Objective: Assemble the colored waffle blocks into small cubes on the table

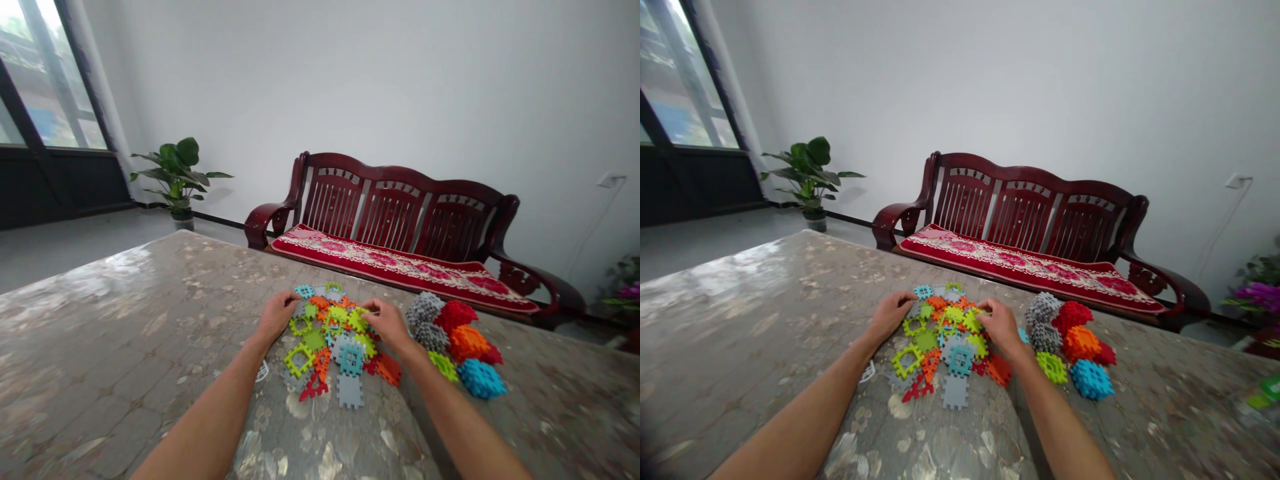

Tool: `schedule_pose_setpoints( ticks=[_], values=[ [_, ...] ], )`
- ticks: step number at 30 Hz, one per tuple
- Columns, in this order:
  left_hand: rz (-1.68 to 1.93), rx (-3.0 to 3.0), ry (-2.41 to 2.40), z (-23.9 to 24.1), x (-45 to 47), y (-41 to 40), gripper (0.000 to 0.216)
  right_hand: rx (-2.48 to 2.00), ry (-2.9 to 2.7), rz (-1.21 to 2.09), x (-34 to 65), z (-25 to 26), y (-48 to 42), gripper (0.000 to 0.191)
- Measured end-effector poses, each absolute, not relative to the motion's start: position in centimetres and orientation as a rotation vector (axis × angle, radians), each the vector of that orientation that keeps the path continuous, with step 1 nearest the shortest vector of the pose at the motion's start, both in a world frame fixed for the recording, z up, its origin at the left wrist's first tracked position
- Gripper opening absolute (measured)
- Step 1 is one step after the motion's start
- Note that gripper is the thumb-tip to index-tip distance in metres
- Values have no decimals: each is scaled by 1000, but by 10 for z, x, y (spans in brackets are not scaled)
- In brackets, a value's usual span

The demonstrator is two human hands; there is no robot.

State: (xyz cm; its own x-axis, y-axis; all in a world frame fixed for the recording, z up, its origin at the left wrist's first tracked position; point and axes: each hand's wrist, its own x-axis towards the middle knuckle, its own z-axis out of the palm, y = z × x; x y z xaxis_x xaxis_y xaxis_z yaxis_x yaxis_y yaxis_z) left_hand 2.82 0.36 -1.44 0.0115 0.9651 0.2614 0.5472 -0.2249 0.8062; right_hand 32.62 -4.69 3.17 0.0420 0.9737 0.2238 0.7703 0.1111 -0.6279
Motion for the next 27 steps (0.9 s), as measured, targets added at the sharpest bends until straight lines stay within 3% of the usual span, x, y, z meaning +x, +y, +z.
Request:
schedule_pose_setpoints(
  ticks=[4, 14, 27],
  values=[
    [1114, 1826, 1557, -14, 29, 3, 25, -1567, -1748, 565, 327, 19, -77, 41],
    [1102, 1873, 1534, -13, 27, 2, 26, -1783, -1980, 327, 335, 27, -73, 62],
    [1080, 1869, 1570, -4, 28, -3, 25, -1836, -1957, 251, 320, 25, -75, 48]
  ],
)
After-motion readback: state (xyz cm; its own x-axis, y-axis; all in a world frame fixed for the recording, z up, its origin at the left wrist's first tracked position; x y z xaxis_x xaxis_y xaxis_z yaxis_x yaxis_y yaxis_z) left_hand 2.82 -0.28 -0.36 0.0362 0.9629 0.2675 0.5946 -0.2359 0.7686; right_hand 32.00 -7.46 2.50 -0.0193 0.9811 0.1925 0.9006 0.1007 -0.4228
